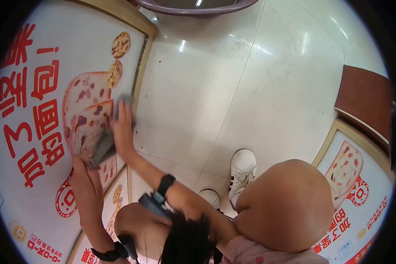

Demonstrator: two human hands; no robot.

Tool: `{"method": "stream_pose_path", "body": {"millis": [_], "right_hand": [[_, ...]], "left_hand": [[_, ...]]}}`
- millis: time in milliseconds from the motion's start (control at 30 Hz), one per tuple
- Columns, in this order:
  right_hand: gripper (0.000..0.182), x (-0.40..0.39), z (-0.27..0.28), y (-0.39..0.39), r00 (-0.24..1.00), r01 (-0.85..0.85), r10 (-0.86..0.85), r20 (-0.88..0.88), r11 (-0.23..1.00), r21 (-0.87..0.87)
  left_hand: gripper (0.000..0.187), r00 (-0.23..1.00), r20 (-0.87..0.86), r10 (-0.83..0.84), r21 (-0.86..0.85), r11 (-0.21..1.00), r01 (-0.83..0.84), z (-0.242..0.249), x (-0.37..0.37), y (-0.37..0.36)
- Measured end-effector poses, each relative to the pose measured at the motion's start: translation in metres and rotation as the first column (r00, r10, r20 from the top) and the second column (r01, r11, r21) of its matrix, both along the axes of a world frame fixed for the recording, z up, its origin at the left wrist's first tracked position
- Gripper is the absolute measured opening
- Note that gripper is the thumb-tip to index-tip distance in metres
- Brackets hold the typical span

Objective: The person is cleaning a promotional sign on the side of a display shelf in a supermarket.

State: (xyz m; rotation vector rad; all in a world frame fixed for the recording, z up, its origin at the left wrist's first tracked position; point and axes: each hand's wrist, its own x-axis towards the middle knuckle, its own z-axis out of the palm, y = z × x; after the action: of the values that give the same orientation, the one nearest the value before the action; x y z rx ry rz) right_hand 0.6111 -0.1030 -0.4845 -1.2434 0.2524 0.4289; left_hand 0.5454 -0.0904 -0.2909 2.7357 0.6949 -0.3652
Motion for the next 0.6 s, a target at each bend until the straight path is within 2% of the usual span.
{"method": "stream_pose_path", "body": {"millis": [33, 67, 100, 133, 167, 200, 267, 300, 333, 367, 400, 433, 467, 500, 533, 567, 600], "right_hand": [[0.062, 0.040, 0.001, -0.006, 0.997, 0.043, -0.043, 0.057, 0.999, 0.003], [0.061, 0.069, 0.006, -0.009, 0.991, 0.130, -0.132, 0.014, 0.987, 0.098], [0.059, 0.087, 0.016, -0.013, 0.977, 0.213, -0.210, -0.035, 0.959, 0.187], [0.059, 0.083, 0.015, -0.012, 0.979, 0.204, -0.203, -0.026, 0.960, 0.191], [0.059, 0.068, 0.017, -0.012, 0.990, 0.121, -0.127, 0.064, 0.989, 0.085], [0.059, 0.049, 0.015, -0.009, 0.989, 0.050, -0.046, 0.140, 0.998, -0.028], [0.059, -0.022, 0.001, 0.010, 0.892, 0.149, -0.108, 0.439, 0.987, -0.059], [0.060, -0.058, 0.023, 0.008, 0.949, 0.041, -0.027, 0.314, 0.998, -0.040], [0.060, -0.079, 0.039, 0.007, 0.981, -0.057, 0.058, 0.186, 0.998, -0.010], [0.060, -0.077, 0.038, 0.008, 0.982, -0.044, 0.045, 0.181, 0.999, -0.010], [0.056, -0.073, 0.036, 0.010, 0.964, -0.121, 0.134, 0.230, 0.990, -0.069], [0.054, -0.073, 0.034, 0.013, 0.935, -0.199, 0.228, 0.273, 0.971, -0.130], [0.054, -0.047, 0.037, 0.006, 0.944, -0.164, 0.192, 0.268, 0.979, -0.124], [0.054, -0.013, 0.034, 0.000, 0.951, -0.130, 0.158, 0.265, 0.984, -0.120], [0.053, 0.031, 0.044, -0.013, 0.997, 0.066, -0.055, -0.053, 0.970, 0.234], [0.052, 0.059, 0.052, -0.023, 0.900, 0.344, -0.140, -0.413, 0.808, 0.477], [0.052, 0.082, 0.044, -0.027, 0.936, 0.291, -0.161, -0.313, 0.853, 0.433]], "left_hand": [[0.018, 0.994, 0.085, 0.065, -0.071, 0.996, -0.059, -0.002, 0.009, -0.006], [0.018, 0.994, 0.085, 0.066, -0.071, 0.996, -0.060, -0.012, 0.015, -0.007], [0.019, 0.977, 0.182, 0.115, -0.150, 0.985, -0.088, -0.028, 0.021, -0.008], [0.019, 0.944, 0.280, 0.171, -0.228, 0.968, -0.108, -0.036, 0.032, -0.012], [0.020, 0.921, 0.231, 0.313, -0.295, 0.925, -0.240, -0.036, 0.043, -0.021], [0.020, 0.919, 0.237, 0.314, -0.293, 0.926, -0.240, -0.037, 0.049, -0.030], [0.023, 0.820, 0.274, 0.503, -0.396, 0.836, -0.380, -0.039, 0.057, -0.040], [0.024, 0.776, 0.295, 0.557, -0.402, 0.809, -0.428, -0.042, 0.055, -0.038], [0.024, 0.784, 0.291, 0.548, -0.398, 0.815, -0.422, -0.048, 0.051, -0.032], [0.024, 0.814, 0.365, 0.452, -0.349, 0.877, -0.330, -0.055, 0.047, -0.026], [0.024, 0.832, 0.434, 0.346, -0.293, 0.927, -0.233, -0.059, 0.045, -0.021], [0.023, 0.873, 0.403, 0.276, -0.251, 0.950, -0.185, -0.057, 0.048, -0.023], [0.023, 0.877, 0.400, 0.268, -0.248, 0.952, -0.178, -0.056, 0.051, -0.021], [0.022, 0.928, 0.354, 0.115, -0.087, 0.992, -0.090, -0.056, 0.055, -0.017], [0.022, 0.958, 0.286, -0.030, 0.069, 0.998, 0.010, -0.057, 0.061, -0.014], [0.020, 0.930, 0.366, 0.038, -0.058, 0.998, -0.018, -0.058, 0.071, -0.021], [0.020, 0.928, 0.371, 0.039, -0.061, 0.998, -0.017, -0.062, 0.079, -0.023]]}}
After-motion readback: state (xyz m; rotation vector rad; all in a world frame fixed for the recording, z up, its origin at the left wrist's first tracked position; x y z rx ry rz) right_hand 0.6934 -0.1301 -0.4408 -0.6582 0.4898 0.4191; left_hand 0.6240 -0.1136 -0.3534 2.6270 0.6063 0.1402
